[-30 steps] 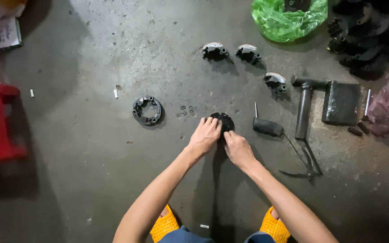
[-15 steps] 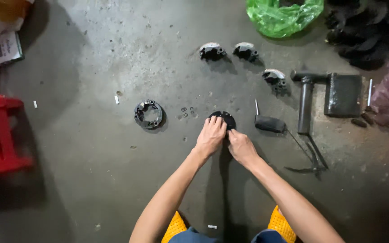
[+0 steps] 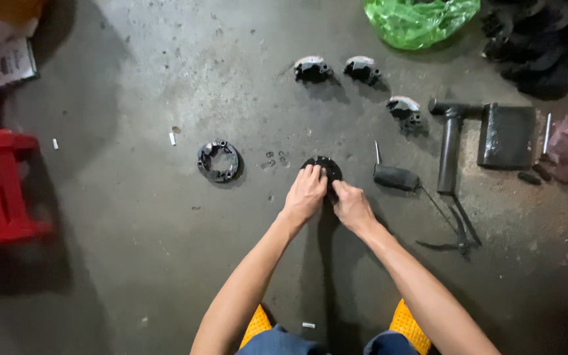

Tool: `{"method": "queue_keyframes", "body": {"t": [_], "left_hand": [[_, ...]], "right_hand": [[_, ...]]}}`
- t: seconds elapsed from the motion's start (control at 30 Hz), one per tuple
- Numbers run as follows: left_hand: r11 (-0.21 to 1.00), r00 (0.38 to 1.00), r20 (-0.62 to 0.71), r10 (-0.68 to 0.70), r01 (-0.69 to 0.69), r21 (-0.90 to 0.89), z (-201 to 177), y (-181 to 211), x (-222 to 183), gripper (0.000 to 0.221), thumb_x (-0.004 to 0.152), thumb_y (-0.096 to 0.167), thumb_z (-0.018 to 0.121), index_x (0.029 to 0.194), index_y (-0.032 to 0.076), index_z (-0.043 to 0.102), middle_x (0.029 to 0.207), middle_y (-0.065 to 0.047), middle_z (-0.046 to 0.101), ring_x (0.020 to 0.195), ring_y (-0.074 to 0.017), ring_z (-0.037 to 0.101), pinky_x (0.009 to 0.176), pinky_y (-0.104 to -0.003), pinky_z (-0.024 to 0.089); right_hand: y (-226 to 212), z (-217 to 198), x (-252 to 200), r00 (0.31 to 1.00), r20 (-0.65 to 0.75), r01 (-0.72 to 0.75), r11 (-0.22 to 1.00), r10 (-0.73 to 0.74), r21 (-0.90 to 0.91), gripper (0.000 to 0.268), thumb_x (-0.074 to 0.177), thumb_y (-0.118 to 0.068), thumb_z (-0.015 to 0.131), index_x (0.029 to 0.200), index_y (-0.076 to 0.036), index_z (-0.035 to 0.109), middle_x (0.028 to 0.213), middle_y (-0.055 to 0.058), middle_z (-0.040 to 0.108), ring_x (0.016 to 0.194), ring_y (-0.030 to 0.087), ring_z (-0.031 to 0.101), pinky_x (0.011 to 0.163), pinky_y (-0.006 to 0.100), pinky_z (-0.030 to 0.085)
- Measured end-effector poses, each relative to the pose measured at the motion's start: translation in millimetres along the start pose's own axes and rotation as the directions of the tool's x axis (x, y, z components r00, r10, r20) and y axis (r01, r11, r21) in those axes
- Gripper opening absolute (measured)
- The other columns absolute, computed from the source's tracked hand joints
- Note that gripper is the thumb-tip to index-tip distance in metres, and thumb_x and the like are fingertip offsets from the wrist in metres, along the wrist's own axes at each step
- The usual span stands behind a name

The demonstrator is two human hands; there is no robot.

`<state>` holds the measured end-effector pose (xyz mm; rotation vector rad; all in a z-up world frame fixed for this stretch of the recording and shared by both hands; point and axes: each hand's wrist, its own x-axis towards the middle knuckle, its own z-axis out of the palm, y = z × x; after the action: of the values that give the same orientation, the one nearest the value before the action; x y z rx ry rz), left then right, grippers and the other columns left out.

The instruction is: The recorder is disassembling a mechanical clutch assembly on the floor using pliers and a screwdriver.

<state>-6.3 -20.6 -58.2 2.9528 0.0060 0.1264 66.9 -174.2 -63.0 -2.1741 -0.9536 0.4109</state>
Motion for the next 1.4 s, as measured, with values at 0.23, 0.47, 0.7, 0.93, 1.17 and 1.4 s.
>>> {"method": "queue_keyframes", "body": {"t": [0.23,0.47,0.7,0.93,1.17,1.4], "left_hand": [[0.999,0.996,0.087,0.015,-0.013,-0.033,-6,-1,4,0.029,0.084,0.012,0.062,0.11,-0.001,0.067,0.111,-0.016,0.058,0.108,-0.0314,0.055,0.094,-0.04,0.048],[0.991,0.988,-0.084,0.131,-0.13,0.019,-20,-10,-4,0.041,0.077,0.014,0.061,0.116,0.0,0.066,0.118,-0.015,0.059,0.113,-0.0318,0.055,0.098,-0.039,0.047],[0.999,0.996,0.077,0.036,-0.037,0.015,-2,-10,-5,0.039,0.085,0.015,0.061,0.119,-0.003,0.065,0.108,-0.015,0.058,0.107,-0.0305,0.056,0.091,-0.041,0.046],[0.995,0.999,0.001,0.052,-0.052,-0.081,-19,-17,2,0.041,0.08,0.013,0.062,0.117,-0.003,0.066,0.107,-0.014,0.059,0.106,-0.0298,0.056,0.089,-0.043,0.046],[0.988,0.997,0.023,0.079,-0.075,-0.131,-17,-15,5,0.044,0.077,0.015,0.062,0.117,-0.005,0.065,0.11,-0.018,0.058,0.108,-0.0343,0.055,0.095,-0.044,0.046],[0.986,0.996,0.041,0.082,-0.075,-0.147,-11,-16,1,0.048,0.084,0.013,0.059,0.127,-0.009,0.063,0.116,-0.02,0.059,0.111,-0.0347,0.055,0.098,-0.045,0.045]], "right_hand": [[1,-6,-4,1.0,0.003,0.026,0.999,-0.026,0.024,0.026,0.081,0.005,0.064,0.106,0.0,0.06,0.098,0.024,0.068,0.097,0.046,0.066,0.079,0.051,0.055],[-24,-26,5,0.974,-0.012,-0.217,0.947,0.227,0.238,0.037,0.084,-0.007,0.072,0.119,-0.004,0.062,0.083,0.018,0.07,0.073,0.036,0.072,0.067,0.042,0.056],[-7,-5,13,0.998,-0.068,-0.008,1.0,0.01,0.022,0.011,0.088,-0.005,0.07,0.097,-0.001,0.064,0.094,0.021,0.07,0.086,0.042,0.068,0.071,0.049,0.055],[-12,-38,49,0.954,0.238,-0.151,0.98,0.179,-0.131,0.018,0.087,-0.015,0.074,0.103,-0.008,0.068,0.092,0.019,0.072,0.089,0.04,0.071,0.078,0.051,0.056],[-33,-59,181,0.926,0.377,0.158,0.933,-0.027,-0.323,0.062,0.07,-0.011,0.078,0.129,-0.003,0.059,0.119,0.025,0.06,0.109,0.044,0.063,0.083,0.052,0.056],[-44,-21,293,0.953,-0.064,0.187,0.739,-0.296,-0.647,0.058,0.067,-0.002,0.067,0.125,0.003,0.061,0.117,0.024,0.062,0.111,0.043,0.059,0.091,0.056,0.053]]}}
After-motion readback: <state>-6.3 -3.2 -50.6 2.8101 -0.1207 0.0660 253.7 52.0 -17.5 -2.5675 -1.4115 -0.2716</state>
